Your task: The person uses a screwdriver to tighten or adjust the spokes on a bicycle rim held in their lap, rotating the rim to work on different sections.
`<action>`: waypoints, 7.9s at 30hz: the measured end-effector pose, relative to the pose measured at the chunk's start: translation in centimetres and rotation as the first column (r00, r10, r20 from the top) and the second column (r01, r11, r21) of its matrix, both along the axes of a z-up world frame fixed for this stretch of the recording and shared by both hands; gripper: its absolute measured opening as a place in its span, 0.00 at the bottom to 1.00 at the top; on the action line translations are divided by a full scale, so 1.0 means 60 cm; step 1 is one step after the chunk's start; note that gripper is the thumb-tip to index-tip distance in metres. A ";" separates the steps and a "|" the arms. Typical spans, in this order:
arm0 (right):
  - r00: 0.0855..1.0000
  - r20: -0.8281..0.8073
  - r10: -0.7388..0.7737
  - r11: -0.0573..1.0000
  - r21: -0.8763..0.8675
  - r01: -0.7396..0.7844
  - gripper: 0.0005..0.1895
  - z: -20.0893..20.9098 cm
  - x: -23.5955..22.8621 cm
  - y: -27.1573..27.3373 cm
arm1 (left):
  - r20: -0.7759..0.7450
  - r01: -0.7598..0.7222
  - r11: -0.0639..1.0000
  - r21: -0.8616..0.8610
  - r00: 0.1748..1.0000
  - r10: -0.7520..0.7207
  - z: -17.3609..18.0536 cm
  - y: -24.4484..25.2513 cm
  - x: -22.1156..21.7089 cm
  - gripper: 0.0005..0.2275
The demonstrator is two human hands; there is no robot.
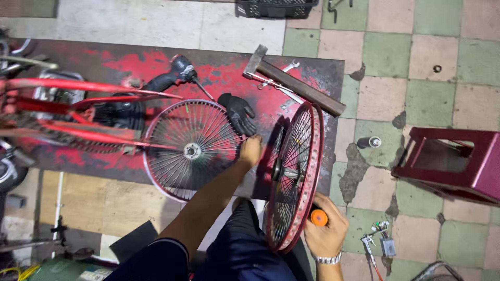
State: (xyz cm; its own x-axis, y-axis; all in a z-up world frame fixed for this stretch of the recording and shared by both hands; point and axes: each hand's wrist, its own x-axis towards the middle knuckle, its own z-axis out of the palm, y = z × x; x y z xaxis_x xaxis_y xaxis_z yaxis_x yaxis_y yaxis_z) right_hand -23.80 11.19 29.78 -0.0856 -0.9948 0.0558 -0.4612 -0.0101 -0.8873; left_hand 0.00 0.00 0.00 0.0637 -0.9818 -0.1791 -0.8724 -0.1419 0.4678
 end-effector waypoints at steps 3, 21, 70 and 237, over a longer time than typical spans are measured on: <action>0.998 0.042 -0.048 0.998 0.041 0.046 0.17 -0.001 0.000 0.005 | 0.206 0.197 0.977 -0.079 0.962 -0.178 -0.038 -0.014 -0.018 0.07; 0.966 0.031 -0.256 0.957 0.148 0.249 0.19 -0.004 -0.048 0.055 | -0.656 -0.038 0.997 0.073 0.751 0.076 -0.086 -0.077 -0.031 0.10; 0.987 0.135 -0.091 0.980 0.186 0.065 0.17 0.006 -0.099 0.033 | 0.193 -0.426 0.886 0.182 0.899 0.393 -0.070 -0.202 -0.069 0.14; 0.972 0.168 0.163 0.956 -0.269 -0.114 0.23 0.362 -0.023 -0.140 | -0.869 0.157 0.936 -0.316 0.349 -0.352 0.394 0.057 -0.151 0.08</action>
State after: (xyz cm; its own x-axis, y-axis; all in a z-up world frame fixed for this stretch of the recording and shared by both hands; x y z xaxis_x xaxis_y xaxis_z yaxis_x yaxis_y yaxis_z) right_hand -25.18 2.79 51.52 0.0188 -0.9517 0.3065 -0.2661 -0.3003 -0.9160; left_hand -9.08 3.42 23.63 -0.2976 -0.9363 0.1864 0.1054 0.1618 0.9812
